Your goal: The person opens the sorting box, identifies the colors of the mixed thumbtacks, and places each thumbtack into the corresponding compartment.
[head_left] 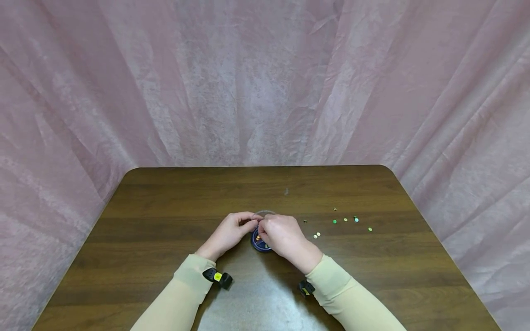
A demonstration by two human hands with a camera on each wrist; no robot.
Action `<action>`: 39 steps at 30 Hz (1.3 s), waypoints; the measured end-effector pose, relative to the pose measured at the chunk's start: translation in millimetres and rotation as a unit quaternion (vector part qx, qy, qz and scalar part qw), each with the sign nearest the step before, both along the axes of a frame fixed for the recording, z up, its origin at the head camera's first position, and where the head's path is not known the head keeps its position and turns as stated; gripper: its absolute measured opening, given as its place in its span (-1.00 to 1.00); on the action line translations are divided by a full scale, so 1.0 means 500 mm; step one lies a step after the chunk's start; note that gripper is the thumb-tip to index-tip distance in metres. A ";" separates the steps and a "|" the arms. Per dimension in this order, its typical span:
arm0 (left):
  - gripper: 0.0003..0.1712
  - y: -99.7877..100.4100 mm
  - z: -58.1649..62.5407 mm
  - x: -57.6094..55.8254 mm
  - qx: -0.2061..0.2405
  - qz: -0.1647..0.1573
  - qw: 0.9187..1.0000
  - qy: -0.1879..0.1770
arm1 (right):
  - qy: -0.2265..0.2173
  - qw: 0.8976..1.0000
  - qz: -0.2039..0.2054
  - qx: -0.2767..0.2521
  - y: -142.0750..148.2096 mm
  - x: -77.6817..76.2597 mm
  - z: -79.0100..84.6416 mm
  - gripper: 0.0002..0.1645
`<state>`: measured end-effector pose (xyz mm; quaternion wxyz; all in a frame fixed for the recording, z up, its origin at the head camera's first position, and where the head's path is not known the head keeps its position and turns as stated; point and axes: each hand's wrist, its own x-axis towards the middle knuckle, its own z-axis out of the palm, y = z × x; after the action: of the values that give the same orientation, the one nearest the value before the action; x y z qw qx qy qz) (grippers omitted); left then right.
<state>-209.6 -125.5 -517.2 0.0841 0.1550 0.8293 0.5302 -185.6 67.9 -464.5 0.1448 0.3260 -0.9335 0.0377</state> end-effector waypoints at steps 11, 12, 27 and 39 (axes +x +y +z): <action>-0.79 0.002 -0.004 0.001 -0.002 0.003 1.000 -0.004 | -0.035 0.999 0.006 -0.013 0.011 0.003 -0.005 -0.80; -0.79 0.002 -0.005 0.001 -0.003 0.004 1.000 -0.006 | -0.034 0.999 0.007 -0.019 0.014 0.005 -0.004 -0.80; -0.72 0.001 0.004 0.002 -0.004 -0.002 1.000 -0.005 | -0.031 0.994 -0.079 -0.067 0.180 0.000 0.024 -0.87; -0.73 0.002 0.006 0.003 -0.010 0.004 1.000 -0.006 | -0.071 0.989 -0.117 -0.055 0.265 0.019 -0.008 -0.86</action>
<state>-207.9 -124.5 -514.4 0.0883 0.1481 0.8348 0.5228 -176.0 200.3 -468.7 0.0989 0.2024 -0.9696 0.0953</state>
